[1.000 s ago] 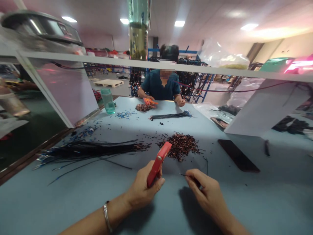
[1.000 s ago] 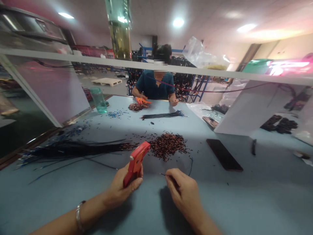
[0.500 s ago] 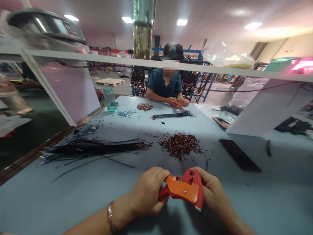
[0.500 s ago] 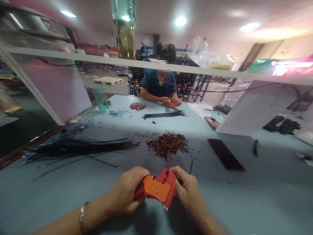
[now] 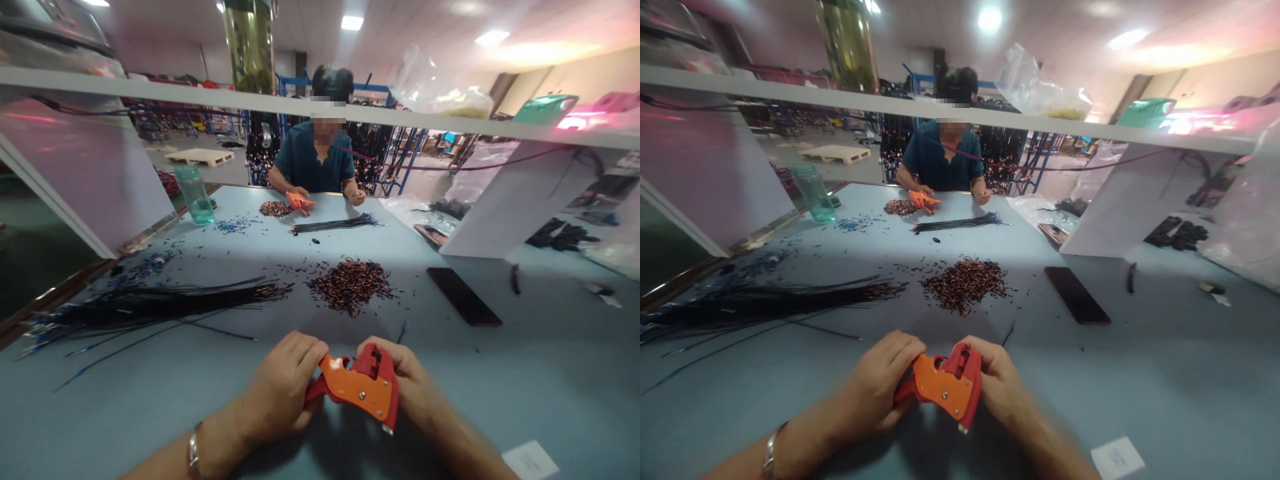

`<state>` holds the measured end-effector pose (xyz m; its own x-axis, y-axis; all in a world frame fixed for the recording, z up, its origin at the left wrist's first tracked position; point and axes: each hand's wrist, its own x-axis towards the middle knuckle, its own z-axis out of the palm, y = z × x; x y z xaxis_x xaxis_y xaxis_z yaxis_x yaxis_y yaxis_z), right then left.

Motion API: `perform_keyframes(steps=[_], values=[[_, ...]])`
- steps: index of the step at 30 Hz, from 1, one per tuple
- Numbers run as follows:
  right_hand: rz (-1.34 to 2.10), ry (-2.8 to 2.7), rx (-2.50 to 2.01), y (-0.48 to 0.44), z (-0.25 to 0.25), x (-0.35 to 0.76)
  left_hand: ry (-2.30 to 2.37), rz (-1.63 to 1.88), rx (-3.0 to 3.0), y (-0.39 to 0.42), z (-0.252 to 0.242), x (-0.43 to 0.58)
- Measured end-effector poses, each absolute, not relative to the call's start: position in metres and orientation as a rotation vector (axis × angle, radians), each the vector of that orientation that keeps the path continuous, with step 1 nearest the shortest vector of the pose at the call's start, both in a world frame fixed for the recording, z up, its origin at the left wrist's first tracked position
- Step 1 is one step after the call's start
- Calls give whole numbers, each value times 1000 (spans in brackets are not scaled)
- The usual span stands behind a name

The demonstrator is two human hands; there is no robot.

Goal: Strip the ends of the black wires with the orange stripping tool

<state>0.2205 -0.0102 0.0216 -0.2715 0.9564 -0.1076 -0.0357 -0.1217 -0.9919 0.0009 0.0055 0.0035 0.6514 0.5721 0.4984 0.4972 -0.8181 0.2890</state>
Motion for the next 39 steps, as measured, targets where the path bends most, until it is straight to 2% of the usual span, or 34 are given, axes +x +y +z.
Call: perform_keyframes(steps=[17, 39], values=[[1558, -1329, -1076, -15, 21, 214, 855, 1015, 2844, 6, 8, 2], [1597, -1269, -1093, -16, 25, 209, 955, 969, 2820, 4, 2, 2]])
